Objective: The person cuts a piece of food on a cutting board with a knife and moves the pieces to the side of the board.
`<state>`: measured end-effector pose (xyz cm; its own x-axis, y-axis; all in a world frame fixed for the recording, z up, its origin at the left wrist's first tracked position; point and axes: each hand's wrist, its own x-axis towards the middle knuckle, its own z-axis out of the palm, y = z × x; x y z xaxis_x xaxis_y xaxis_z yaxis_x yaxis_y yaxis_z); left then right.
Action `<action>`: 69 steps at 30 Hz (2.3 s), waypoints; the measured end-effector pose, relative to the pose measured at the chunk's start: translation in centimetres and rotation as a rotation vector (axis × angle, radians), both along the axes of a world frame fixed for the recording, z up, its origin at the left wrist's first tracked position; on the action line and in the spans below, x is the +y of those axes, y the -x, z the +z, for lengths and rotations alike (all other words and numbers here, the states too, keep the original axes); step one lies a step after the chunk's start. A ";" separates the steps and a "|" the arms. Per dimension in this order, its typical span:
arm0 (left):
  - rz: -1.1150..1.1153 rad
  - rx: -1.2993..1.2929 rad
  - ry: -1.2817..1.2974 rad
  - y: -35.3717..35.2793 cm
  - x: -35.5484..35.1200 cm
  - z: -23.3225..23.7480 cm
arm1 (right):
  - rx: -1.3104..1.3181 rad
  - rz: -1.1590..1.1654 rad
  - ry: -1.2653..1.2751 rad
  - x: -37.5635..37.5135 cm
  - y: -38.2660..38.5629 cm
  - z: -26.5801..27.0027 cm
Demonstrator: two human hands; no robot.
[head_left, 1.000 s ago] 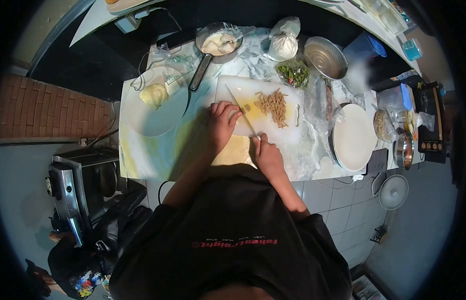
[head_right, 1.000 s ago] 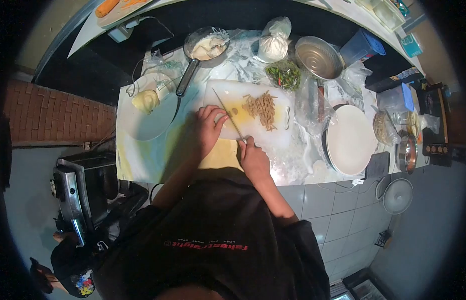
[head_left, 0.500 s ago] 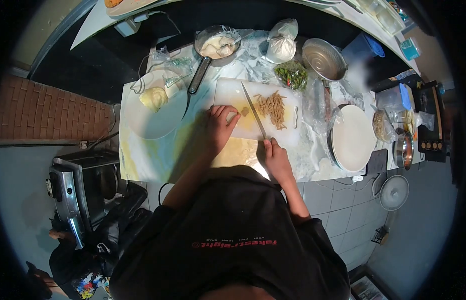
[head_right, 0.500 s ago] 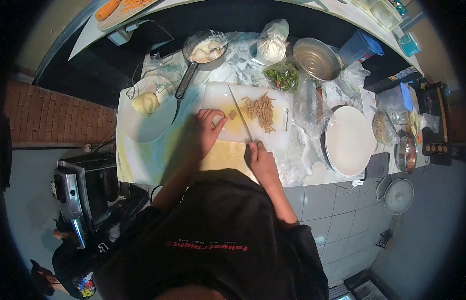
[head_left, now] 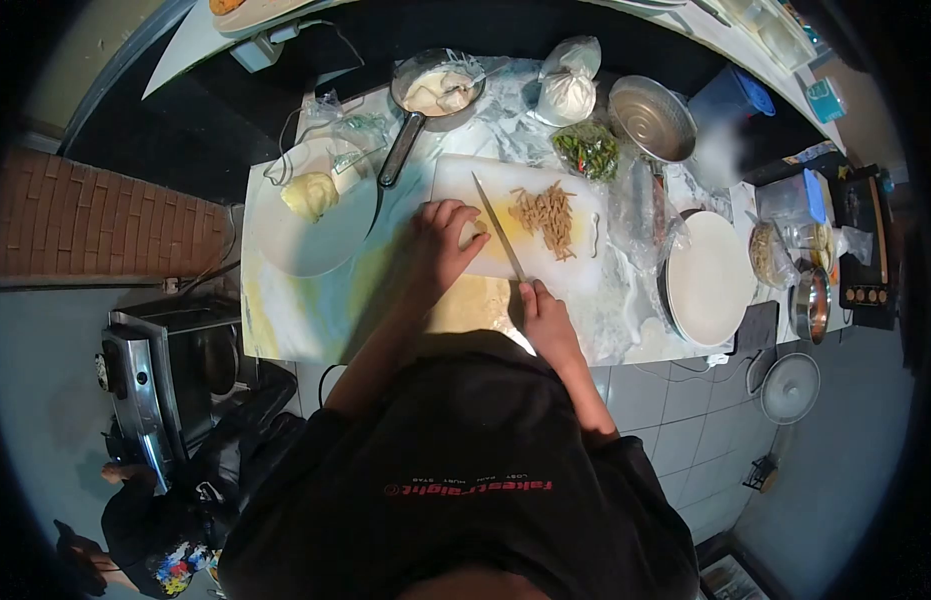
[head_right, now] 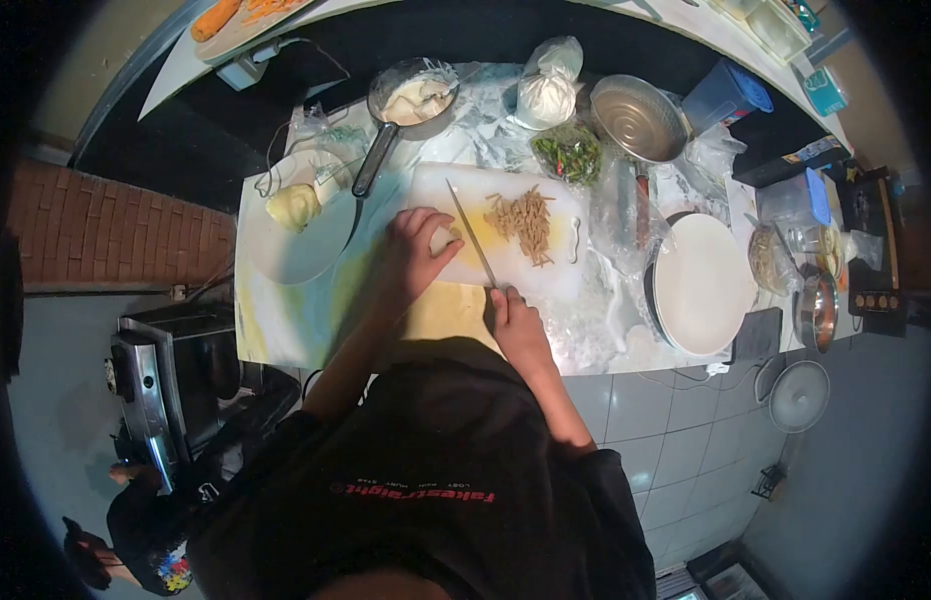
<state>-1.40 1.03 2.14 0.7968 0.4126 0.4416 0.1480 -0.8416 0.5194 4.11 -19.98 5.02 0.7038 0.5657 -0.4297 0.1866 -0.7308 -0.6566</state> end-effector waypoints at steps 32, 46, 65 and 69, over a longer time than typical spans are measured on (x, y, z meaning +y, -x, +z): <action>-0.215 0.029 -0.051 -1.8 1.4 -0.5 | 0.011 -0.088 -0.053 -0.6 0.0 -0.3; -0.216 0.029 -0.055 -1.9 1.1 -1.2 | 0.060 -0.076 -0.001 -1.4 -0.5 0.5; -0.082 -0.023 0.065 -1.1 0.2 -1.4 | 0.044 -0.038 -0.033 -0.4 -0.4 0.6; -0.062 -0.041 0.079 -1.3 -0.2 -1.6 | 0.041 -0.069 -0.044 -0.7 0.0 -0.1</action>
<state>-0.09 0.81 0.49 0.8038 0.3978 0.4422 0.0746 -0.8050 0.5886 4.07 -20.67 4.95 0.7241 0.5355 -0.4347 0.1097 -0.7116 -0.6940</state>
